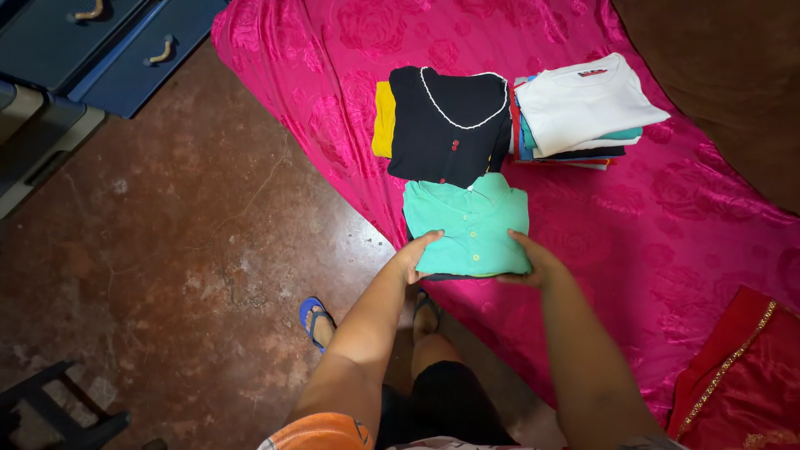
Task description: The person takes folded clothes from a bed and places them into a drawer. They then rearrange multiple items of clothing inside the drawer by lifting and repositioning them.
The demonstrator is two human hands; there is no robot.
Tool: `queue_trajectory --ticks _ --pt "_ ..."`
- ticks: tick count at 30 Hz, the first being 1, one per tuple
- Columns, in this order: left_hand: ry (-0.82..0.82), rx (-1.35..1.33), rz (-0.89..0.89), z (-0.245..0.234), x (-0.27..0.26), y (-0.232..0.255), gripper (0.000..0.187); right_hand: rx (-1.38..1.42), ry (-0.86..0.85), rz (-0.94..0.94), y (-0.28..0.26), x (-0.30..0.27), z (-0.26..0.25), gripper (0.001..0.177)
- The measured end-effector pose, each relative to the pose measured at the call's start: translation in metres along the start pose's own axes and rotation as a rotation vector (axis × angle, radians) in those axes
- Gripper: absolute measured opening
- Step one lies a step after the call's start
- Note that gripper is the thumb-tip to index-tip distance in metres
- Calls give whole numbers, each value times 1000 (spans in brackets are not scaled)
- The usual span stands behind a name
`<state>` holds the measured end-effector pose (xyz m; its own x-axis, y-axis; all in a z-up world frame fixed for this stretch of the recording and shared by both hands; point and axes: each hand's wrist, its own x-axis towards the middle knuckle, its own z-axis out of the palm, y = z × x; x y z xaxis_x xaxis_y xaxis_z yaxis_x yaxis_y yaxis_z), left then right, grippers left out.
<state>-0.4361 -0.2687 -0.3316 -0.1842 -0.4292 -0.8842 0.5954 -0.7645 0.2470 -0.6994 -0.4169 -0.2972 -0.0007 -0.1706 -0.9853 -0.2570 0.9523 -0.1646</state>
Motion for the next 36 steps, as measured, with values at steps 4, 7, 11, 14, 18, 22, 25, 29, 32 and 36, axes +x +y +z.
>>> queue_trajectory --ticks 4,7,11,14,18,22,25,29,32,36 --pt "105 -68 -134 6 11 7 65 129 6 -75 -1 28 -14 66" --pt "232 32 -159 3 24 5 57 161 11 -81 5 49 -27 65" --pt "252 57 -219 -8 34 -19 50 153 90 -96 25 47 -14 73" --pt "148 117 -289 -9 36 -27 48 311 262 118 44 20 7 92" --pt "145 116 -292 4 40 -29 48 851 268 85 83 -19 32 114" --pt "190 36 -121 9 37 -28 52 946 -133 -129 95 -2 33 118" --pt "97 -205 179 21 28 -43 60 962 -262 -381 84 35 7 103" --pt "94 -249 144 53 -31 -38 55 749 -416 -442 65 25 -7 97" --pt "-100 -235 8 23 -109 -30 47 474 -548 -299 63 -39 0 99" --pt "-95 -132 23 -52 -202 -25 51 60 -553 -139 54 -97 67 93"
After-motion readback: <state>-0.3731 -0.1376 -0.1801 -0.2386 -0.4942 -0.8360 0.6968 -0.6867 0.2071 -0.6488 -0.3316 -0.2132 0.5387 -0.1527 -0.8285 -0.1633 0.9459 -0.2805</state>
